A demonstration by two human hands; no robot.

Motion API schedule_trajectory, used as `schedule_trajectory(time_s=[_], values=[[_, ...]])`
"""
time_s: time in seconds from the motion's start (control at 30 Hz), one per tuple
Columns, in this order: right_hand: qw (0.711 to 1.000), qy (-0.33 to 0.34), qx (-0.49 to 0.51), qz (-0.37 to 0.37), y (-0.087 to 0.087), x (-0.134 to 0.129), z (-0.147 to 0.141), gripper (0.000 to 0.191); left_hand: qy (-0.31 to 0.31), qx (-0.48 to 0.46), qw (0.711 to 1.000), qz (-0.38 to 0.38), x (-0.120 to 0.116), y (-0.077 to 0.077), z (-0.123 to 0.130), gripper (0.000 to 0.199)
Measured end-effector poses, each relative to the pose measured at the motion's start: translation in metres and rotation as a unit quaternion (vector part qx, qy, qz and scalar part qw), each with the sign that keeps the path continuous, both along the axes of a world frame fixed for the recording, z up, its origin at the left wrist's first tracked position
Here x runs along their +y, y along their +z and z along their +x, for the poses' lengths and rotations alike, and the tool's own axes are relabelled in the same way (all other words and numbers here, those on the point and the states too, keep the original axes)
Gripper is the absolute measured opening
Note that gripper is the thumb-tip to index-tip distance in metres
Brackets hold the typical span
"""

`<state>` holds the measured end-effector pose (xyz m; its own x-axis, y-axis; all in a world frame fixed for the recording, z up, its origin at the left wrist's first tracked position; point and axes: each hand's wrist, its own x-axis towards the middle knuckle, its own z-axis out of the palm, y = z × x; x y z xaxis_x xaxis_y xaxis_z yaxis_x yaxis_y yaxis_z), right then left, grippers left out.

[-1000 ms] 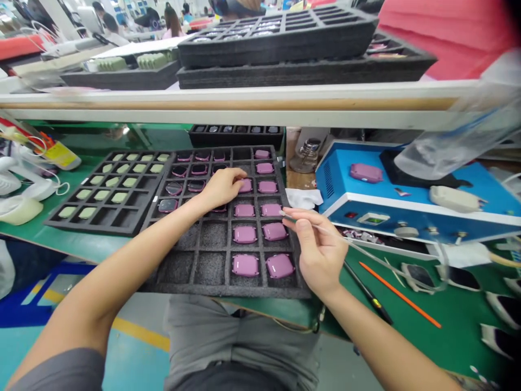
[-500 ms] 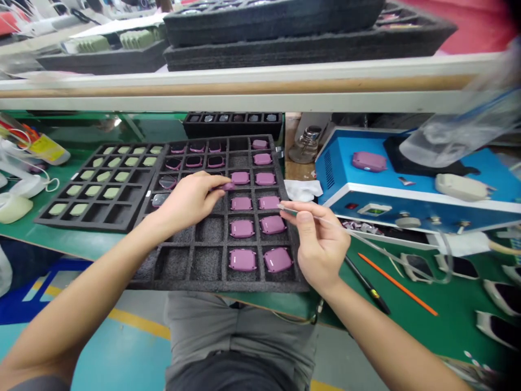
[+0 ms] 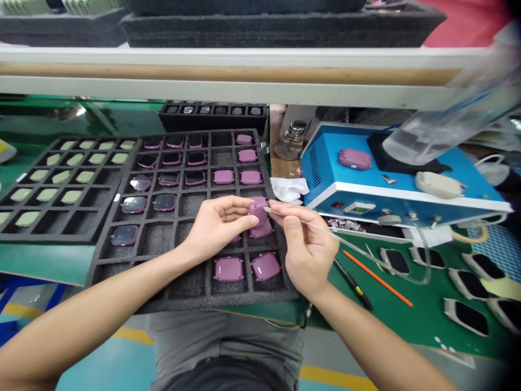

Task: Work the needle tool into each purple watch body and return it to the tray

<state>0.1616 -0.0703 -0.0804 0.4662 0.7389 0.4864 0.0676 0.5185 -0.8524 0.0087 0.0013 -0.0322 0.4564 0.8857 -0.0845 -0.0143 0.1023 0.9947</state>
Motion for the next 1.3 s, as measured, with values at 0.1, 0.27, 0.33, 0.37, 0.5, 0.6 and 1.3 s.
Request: schedule_trajectory(time_s=[0.1, 0.27, 0.33, 0.37, 0.5, 0.6, 1.3], values=[[1.0, -0.004, -0.008, -0.015, 0.0003, -0.001, 0.0004, 0.015, 0.003, 0.002, 1.0, -0.002, 0.0004, -0.0014, 0.0004, 0.038], [0.999, -0.014, -0.019, -0.026, -0.0002, -0.0019, 0.0007, 0.014, 0.006, 0.002, 1.0, 0.008, 0.0005, -0.0038, 0.0002, 0.033], [0.999, -0.014, -0.016, -0.024, -0.0002, -0.002, 0.0005, 0.013, 0.006, 0.003, 1.0, 0.008, 0.0004, -0.0039, 0.0, 0.032], [1.0, -0.013, -0.015, -0.023, -0.0001, -0.002, 0.0003, 0.013, 0.006, 0.004, 1.0, 0.007, 0.0003, -0.0039, -0.0001, 0.032], [1.0, -0.011, -0.012, -0.02, 0.0005, -0.002, 0.0, 0.013, 0.004, 0.005, 1.0, 0.001, -0.0001, -0.0034, -0.0006, 0.032], [1.0, -0.011, -0.01, -0.017, 0.0005, -0.002, 0.0, 0.012, 0.006, 0.003, 1.0, -0.005, -0.0003, -0.0032, -0.0012, 0.033], [1.0, 0.004, -0.014, -0.027, -0.0021, -0.0008, -0.0007, 0.014, 0.0, -0.019, 1.0, 0.011, 0.0004, -0.0075, -0.0035, 0.035]])
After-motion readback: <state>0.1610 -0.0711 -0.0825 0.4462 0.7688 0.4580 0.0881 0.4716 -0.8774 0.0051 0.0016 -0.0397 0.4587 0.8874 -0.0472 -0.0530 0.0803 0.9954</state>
